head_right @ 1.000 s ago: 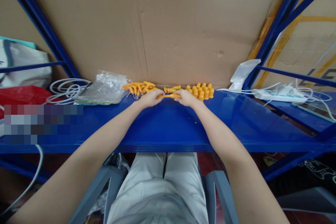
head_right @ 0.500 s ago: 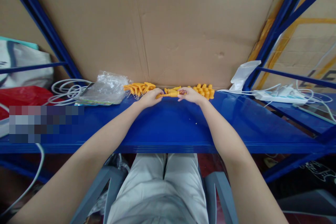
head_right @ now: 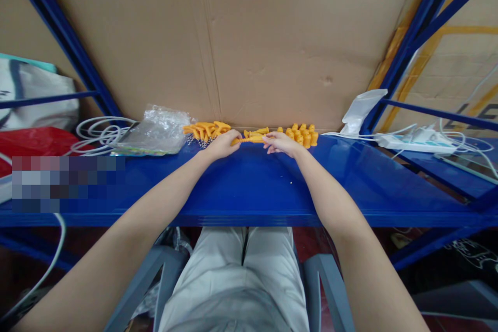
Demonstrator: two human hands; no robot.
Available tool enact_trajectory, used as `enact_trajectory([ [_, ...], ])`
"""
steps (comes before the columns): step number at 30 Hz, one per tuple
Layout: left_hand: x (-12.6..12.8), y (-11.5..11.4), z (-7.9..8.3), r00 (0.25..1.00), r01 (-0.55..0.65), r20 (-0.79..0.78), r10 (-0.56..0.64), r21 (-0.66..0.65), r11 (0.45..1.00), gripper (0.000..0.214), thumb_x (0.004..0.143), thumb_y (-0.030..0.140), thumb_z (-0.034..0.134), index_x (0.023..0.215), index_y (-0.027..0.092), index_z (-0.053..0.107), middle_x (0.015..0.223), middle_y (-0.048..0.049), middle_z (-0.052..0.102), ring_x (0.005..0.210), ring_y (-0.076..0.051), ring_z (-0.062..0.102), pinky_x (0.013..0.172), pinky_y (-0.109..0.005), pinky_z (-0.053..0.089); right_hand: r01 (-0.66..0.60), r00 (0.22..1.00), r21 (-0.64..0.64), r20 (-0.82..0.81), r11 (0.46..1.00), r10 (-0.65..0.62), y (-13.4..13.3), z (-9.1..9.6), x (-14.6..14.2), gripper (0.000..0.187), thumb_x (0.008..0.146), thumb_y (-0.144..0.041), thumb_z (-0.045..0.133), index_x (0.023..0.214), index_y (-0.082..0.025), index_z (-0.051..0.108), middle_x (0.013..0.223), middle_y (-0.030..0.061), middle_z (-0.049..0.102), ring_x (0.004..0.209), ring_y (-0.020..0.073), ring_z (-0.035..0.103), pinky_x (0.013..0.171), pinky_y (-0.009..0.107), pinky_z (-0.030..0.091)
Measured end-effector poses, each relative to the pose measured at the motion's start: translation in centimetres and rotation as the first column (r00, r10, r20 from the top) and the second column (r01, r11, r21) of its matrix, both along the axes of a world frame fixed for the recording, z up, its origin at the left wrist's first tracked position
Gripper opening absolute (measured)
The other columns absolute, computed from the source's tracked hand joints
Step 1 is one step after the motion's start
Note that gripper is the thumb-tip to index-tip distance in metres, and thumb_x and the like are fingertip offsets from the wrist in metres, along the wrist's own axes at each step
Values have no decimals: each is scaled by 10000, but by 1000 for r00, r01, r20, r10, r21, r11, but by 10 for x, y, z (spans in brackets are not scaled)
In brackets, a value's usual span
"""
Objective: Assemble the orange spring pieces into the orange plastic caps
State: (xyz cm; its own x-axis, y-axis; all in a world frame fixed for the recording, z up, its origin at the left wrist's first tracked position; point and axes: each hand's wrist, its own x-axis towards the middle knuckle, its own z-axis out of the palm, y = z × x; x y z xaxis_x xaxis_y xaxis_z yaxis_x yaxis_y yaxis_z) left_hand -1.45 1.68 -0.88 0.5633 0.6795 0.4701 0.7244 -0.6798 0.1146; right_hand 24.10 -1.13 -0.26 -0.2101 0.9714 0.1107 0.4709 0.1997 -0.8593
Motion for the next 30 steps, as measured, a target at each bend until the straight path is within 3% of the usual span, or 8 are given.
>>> enact_trajectory([
  [3,2,-2,0,1000,-6,-16,5,-20,1000,213,882,167,530,1056,174,655,1133,-105,720,1078,-243,681,968,-356,524,-10,1000,25,-15,1000,10,-1,2,3,442,849,-652,739,992,-243,653,903,93,779,788,234,750,711,369,605],
  [8,5,-5,2,1000,16,-24,-16,11,1000,219,887,173,527,1072,178,646,1164,-110,714,1084,-247,684,966,-365,525,7,999,-36,-48,999,-9,-2,2,3,565,871,-767,617,773,-211,635,712,97,718,705,223,726,740,408,627],
  [12,6,-5,1,999,18,-43,-17,16,1000,211,880,164,526,1052,186,646,1158,-103,717,1089,-246,685,963,-361,531,75,996,-62,-41,995,-77,-2,1,0,634,842,-835,573,758,-210,642,617,93,666,661,236,715,710,423,637],
  [16,6,-4,0,999,8,-42,-8,11,1000,203,874,168,534,1040,195,647,1143,-95,718,1090,-246,684,974,-361,531,64,998,-51,-8,997,-65,-1,0,2,619,850,-820,582,883,-209,680,748,124,732,700,250,737,699,426,642],
  [21,4,-2,-1,999,-28,-41,28,0,1000,207,875,176,532,1041,191,654,1135,-103,714,1081,-254,680,961,-364,528,6,998,38,-63,999,-3,-1,0,6,443,832,-572,800,1107,-254,659,1086,112,762,732,195,748,723,408,646],
  [25,2,-1,0,999,-17,-29,17,6,1000,205,868,181,534,1037,195,651,1127,-93,714,1066,-246,676,959,-360,520,4,997,27,-72,1000,-2,-2,0,4,341,843,-498,818,994,-242,651,1003,77,772,722,177,739,739,405,642],
  [30,2,-5,3,1000,6,-15,-6,3,1000,204,858,177,533,1027,189,648,1136,-95,712,1080,-244,672,958,-357,511,-29,999,21,-19,999,29,-6,4,4,404,893,-604,721,833,-213,638,865,88,764,735,188,729,771,406,636],
])
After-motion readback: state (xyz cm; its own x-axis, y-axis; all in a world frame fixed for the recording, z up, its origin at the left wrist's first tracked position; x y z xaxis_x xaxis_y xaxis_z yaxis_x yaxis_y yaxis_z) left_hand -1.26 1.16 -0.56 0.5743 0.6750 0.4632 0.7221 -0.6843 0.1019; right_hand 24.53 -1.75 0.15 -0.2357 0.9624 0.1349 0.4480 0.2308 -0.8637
